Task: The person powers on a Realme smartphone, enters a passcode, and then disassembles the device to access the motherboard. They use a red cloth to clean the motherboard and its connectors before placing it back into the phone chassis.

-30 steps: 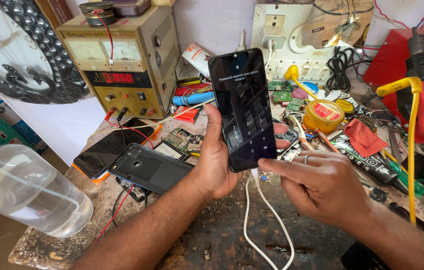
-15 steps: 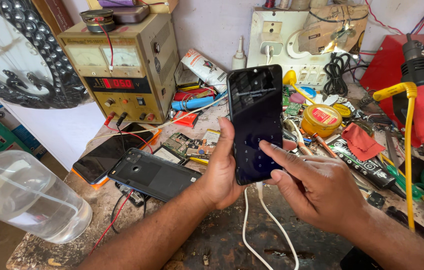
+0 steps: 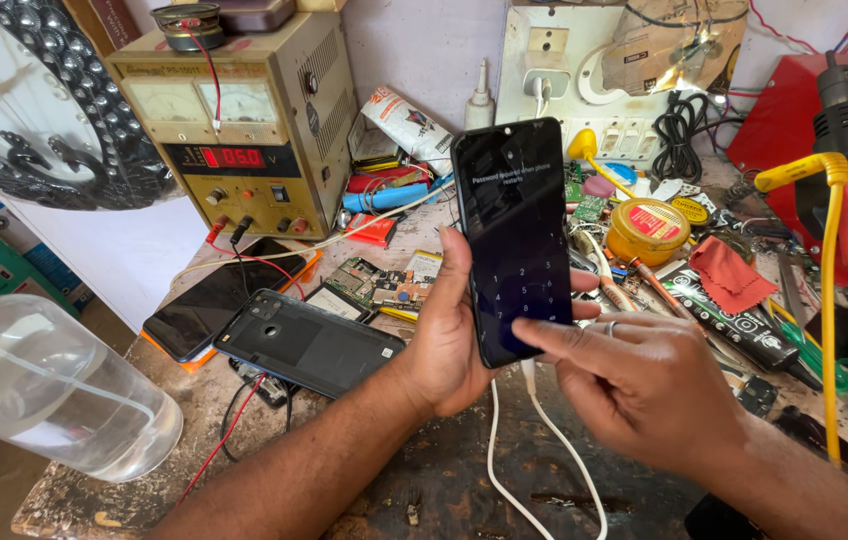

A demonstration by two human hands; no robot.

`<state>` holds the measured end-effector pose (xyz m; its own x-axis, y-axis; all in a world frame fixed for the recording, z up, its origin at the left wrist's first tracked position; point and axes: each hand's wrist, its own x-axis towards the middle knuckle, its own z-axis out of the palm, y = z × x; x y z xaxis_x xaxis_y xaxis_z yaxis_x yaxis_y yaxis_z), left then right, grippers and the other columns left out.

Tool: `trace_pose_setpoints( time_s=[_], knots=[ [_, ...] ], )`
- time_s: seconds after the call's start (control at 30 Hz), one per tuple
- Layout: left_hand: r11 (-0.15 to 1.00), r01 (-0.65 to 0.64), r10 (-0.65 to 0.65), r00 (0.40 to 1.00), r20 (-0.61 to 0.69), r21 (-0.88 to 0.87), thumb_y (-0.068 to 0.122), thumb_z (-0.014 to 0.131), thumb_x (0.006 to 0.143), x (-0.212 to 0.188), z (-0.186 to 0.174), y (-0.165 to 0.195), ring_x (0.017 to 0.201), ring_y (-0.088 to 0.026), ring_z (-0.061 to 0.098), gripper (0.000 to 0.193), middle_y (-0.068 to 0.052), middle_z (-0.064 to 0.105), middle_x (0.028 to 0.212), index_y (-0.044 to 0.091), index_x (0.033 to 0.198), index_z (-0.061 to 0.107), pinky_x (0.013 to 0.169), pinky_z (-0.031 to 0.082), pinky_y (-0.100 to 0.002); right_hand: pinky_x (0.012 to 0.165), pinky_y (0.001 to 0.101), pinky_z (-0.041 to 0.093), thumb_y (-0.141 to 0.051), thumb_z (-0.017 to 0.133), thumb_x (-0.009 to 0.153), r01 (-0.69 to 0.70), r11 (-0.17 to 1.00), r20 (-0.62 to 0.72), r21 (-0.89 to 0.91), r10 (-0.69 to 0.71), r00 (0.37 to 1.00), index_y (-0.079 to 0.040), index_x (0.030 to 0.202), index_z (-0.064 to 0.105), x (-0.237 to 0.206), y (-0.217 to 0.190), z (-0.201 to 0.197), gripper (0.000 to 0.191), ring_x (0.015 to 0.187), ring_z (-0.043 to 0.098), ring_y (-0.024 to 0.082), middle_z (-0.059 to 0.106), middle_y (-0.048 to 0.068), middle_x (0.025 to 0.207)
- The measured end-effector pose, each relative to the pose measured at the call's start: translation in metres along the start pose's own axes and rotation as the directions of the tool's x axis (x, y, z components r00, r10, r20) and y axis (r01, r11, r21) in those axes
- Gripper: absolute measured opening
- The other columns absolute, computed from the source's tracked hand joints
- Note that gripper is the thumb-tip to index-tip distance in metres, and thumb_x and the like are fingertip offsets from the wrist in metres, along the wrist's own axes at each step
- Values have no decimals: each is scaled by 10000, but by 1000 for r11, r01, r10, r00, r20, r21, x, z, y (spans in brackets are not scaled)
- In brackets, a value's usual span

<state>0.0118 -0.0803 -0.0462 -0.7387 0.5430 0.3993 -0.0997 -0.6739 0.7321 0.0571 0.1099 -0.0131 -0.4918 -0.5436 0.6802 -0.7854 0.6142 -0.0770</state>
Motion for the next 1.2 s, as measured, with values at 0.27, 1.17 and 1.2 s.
trace_pose_setpoints(
  time_s=[0.27, 1.17, 1.2],
  knots=[
    [1000, -7, 7, 1000, 8, -8, 812, 203, 962, -1, 1, -1, 1239, -337, 641, 1011, -236, 628, 1364, 17, 1539, 442, 1066, 542, -519, 763, 431, 596, -117, 722, 825, 97, 995, 28, -5, -96, 995, -155, 1341, 678, -1, -4, 2, 520, 522, 634, 190, 607, -1, 534],
    [999, -51, 51, 999, 16, 10, 831, 188, 969, -2, 4, 7, 1277, -378, 629, 1033, -252, 603, 1409, 11, 1540, 450, 1089, 527, -562, 567, 370, 511, -14, 692, 769, 39, 999, -67, -19, -41, 997, -140, 1203, 736, -1, -5, -10, 454, 601, 697, 187, 745, 5, 731],
    [999, -37, 37, 999, 6, 2, 827, 185, 958, -2, 4, 7, 1271, -374, 630, 1023, -246, 603, 1406, 26, 1540, 446, 1069, 534, -570, 568, 370, 511, -12, 696, 772, 10, 1000, -75, -23, -12, 997, -141, 1195, 741, 0, -5, -10, 444, 587, 690, 191, 723, 16, 698]
  ],
)
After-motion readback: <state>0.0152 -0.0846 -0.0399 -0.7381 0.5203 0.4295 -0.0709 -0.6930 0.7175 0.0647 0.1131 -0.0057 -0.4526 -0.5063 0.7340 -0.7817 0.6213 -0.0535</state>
